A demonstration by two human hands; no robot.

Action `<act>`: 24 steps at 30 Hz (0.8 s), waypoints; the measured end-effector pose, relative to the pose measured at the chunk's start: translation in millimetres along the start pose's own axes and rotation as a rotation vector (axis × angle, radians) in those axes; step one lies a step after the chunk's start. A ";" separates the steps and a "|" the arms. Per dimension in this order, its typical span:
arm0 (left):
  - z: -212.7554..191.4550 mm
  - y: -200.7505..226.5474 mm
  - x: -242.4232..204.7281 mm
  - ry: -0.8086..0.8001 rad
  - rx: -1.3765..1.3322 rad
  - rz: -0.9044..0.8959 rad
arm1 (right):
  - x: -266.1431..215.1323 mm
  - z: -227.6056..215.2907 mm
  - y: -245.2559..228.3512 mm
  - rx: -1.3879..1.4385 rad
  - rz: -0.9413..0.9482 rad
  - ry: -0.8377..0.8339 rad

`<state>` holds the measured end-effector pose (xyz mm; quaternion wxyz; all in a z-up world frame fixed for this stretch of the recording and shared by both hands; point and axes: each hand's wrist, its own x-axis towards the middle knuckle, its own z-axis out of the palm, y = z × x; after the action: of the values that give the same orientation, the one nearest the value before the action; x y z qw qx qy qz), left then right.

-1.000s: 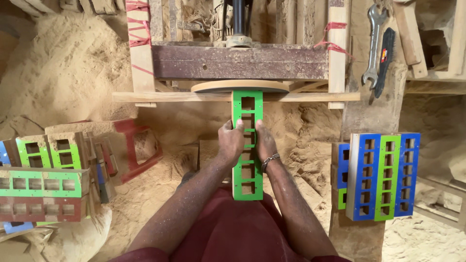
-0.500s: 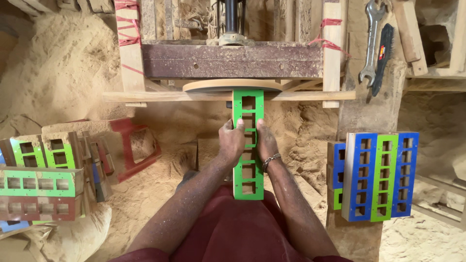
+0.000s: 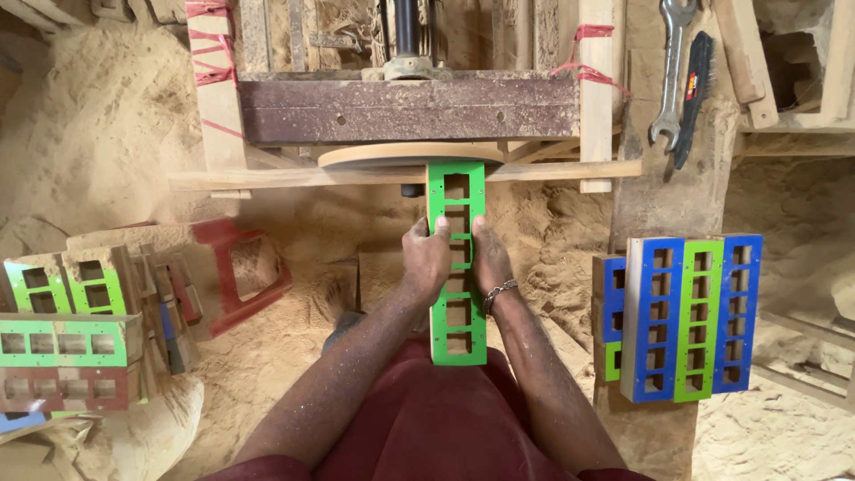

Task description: The person repeatedly presses the edges and faces of small rectangular wooden blocks against a rotating grinding wheel to smooth them. They handle the blocks one at a time, rotating them to grind different sides, and place finished pieces into nearby stacks.

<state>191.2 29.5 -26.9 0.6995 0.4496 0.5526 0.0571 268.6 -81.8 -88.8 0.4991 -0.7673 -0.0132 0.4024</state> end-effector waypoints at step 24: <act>76.8 -26.8 12.9 -0.043 -0.135 0.030 | 7.3 -59.7 -28.8 -0.139 0.079 0.085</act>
<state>248.3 -22.3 -55.9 0.7389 0.4109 0.5255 0.0952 322.1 -109.4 -60.3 0.4288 -0.8163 0.0103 0.3868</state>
